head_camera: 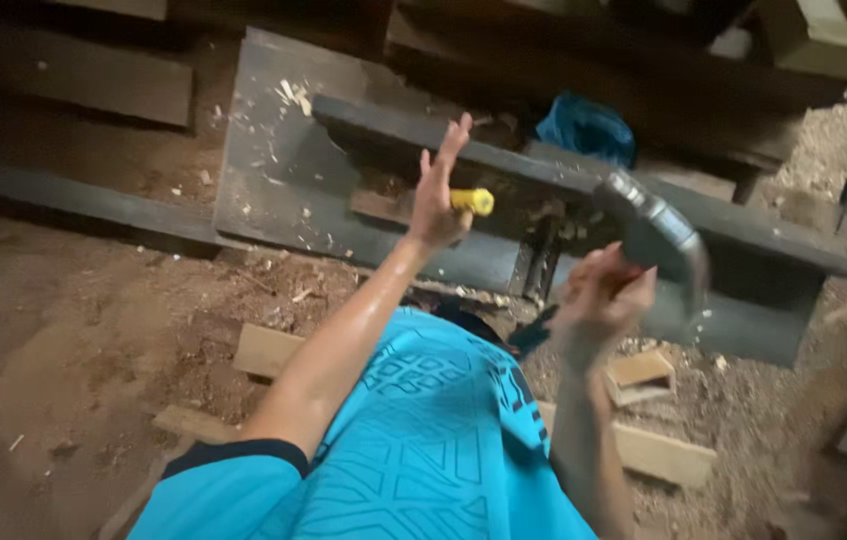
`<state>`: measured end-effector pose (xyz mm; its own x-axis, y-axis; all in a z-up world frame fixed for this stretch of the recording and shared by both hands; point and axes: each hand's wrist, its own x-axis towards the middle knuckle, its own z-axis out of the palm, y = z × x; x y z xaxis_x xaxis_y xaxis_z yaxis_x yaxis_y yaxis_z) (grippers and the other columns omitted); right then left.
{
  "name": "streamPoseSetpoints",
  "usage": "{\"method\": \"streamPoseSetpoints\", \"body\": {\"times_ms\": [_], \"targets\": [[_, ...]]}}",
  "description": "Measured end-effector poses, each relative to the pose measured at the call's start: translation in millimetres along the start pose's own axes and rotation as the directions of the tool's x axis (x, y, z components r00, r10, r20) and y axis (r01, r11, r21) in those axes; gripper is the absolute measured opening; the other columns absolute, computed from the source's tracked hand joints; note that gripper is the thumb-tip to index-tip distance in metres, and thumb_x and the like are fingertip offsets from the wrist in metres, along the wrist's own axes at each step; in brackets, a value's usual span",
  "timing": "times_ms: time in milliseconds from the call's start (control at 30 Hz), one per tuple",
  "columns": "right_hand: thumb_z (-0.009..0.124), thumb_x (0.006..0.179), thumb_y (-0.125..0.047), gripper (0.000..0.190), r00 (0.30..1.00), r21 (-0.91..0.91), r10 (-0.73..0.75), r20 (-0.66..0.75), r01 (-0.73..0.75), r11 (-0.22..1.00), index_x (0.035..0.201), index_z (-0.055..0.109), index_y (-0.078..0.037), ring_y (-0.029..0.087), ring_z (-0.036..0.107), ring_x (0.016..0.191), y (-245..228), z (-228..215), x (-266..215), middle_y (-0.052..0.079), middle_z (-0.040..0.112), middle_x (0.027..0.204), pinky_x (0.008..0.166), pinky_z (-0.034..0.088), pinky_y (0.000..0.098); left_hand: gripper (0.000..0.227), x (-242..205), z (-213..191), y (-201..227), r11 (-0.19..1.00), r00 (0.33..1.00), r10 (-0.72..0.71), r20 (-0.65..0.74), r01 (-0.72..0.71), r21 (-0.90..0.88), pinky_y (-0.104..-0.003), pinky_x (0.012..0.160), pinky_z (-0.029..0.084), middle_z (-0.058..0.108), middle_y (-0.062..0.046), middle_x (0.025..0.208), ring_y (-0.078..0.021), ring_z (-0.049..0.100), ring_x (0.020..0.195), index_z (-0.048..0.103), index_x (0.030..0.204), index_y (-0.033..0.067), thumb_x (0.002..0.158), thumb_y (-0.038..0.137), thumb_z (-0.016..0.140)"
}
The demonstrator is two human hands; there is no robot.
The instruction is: The person uses a chisel and hammer to carve a small wooden block placed on a metal beam. The person repeatedly strikes the chisel to remove wood shavings from the block.
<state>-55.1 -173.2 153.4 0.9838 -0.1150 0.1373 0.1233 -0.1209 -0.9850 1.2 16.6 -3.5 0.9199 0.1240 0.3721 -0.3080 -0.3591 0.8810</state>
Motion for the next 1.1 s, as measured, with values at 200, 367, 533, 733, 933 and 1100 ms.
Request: {"method": "streamPoseSetpoints", "body": {"times_ms": [200, 367, 533, 733, 933, 1100], "targets": [[0.047, 0.120, -0.030, 0.030, 0.982, -0.504, -0.004, 0.191, 0.101, 0.858, 0.098, 0.055, -0.011, 0.004, 0.056, 0.065, 14.0, 8.4, -3.3, -0.005, 0.059, 0.080, 0.049, 0.045, 0.0200, 0.103, 1.3, -0.3, -3.6, 1.000, 0.999, 0.013, 0.049, -0.012, -0.021, -0.075, 0.127, 0.008, 0.024, 0.000, 0.175, -0.0322, 0.021, 0.164, 0.023, 0.163, 0.0250, 0.077, -0.005, 0.070], [0.053, 0.112, -0.025, 0.018, 0.998, -0.024, 0.067, -0.009, -0.067, 0.997, 0.103, 0.054, -0.010, 0.008, 0.045, 0.051, 2.2, 5.3, 4.0, -0.002, 0.052, 0.072, 0.038, 0.039, 0.0232, 0.106, 5.1, -9.4, 1.2, 0.999, 0.998, 0.005, 0.057, -0.003, -0.036, -0.074, 0.124, 0.011, 0.024, -0.002, 0.172, -0.0331, 0.021, 0.161, 0.023, 0.161, 0.0230, 0.070, -0.001, 0.073], [0.045, 0.109, -0.025, 0.020, 0.929, -0.476, 0.336, 0.156, -0.227, 0.849, 0.105, 0.056, -0.009, 0.007, 0.049, 0.044, 3.9, 18.3, -5.4, -0.003, 0.059, 0.070, 0.033, 0.039, 0.0216, 0.098, 3.6, -10.7, 5.5, 1.000, 0.998, 0.008, 0.060, -0.008, -0.001, -0.073, 0.125, 0.012, 0.025, 0.000, 0.174, -0.0313, 0.022, 0.163, 0.023, 0.162, 0.0237, 0.084, 0.004, 0.078], [0.052, 0.121, -0.023, 0.025, 0.996, 0.218, 0.045, -0.071, -0.028, 0.975, 0.104, 0.052, -0.006, 0.007, 0.042, 0.051, 10.9, -4.0, -11.3, 0.001, 0.052, 0.073, 0.046, 0.036, 0.0227, 0.099, 4.8, -10.8, 3.5, 1.000, 0.999, 0.016, 0.052, -0.015, -0.026, -0.074, 0.126, 0.008, 0.024, 0.000, 0.173, -0.0317, 0.021, 0.163, 0.024, 0.161, 0.0250, 0.078, -0.004, 0.069], [0.045, 0.110, -0.027, 0.021, 0.907, -0.563, 0.408, 0.102, -0.285, 0.776, 0.103, 0.057, -0.012, 0.009, 0.056, 0.060, 14.8, 9.0, -15.8, -0.001, 0.061, 0.078, 0.047, 0.047, 0.0258, 0.100, -0.2, -17.9, -6.3, 1.000, 0.990, -0.013, 0.142, 0.011, 0.019, -0.072, 0.128, 0.009, 0.025, -0.004, 0.174, -0.0331, 0.022, 0.163, 0.023, 0.162, 0.0234, 0.074, 0.005, 0.070], [0.052, 0.115, -0.025, 0.017, 0.985, -0.305, 0.161, 0.063, -0.134, 0.943, 0.106, 0.057, -0.012, 0.009, 0.053, 0.057, 12.7, 15.6, -16.6, 0.001, 0.055, 0.075, 0.052, 0.043, 0.0256, 0.094, -1.6, -14.0, -21.1, 0.999, 0.998, 0.043, 0.048, -0.042, -0.027, -0.072, 0.129, 0.010, 0.026, -0.004, 0.175, -0.0300, 0.023, 0.164, 0.024, 0.163, 0.0244, 0.085, 0.046, 0.070]]}}
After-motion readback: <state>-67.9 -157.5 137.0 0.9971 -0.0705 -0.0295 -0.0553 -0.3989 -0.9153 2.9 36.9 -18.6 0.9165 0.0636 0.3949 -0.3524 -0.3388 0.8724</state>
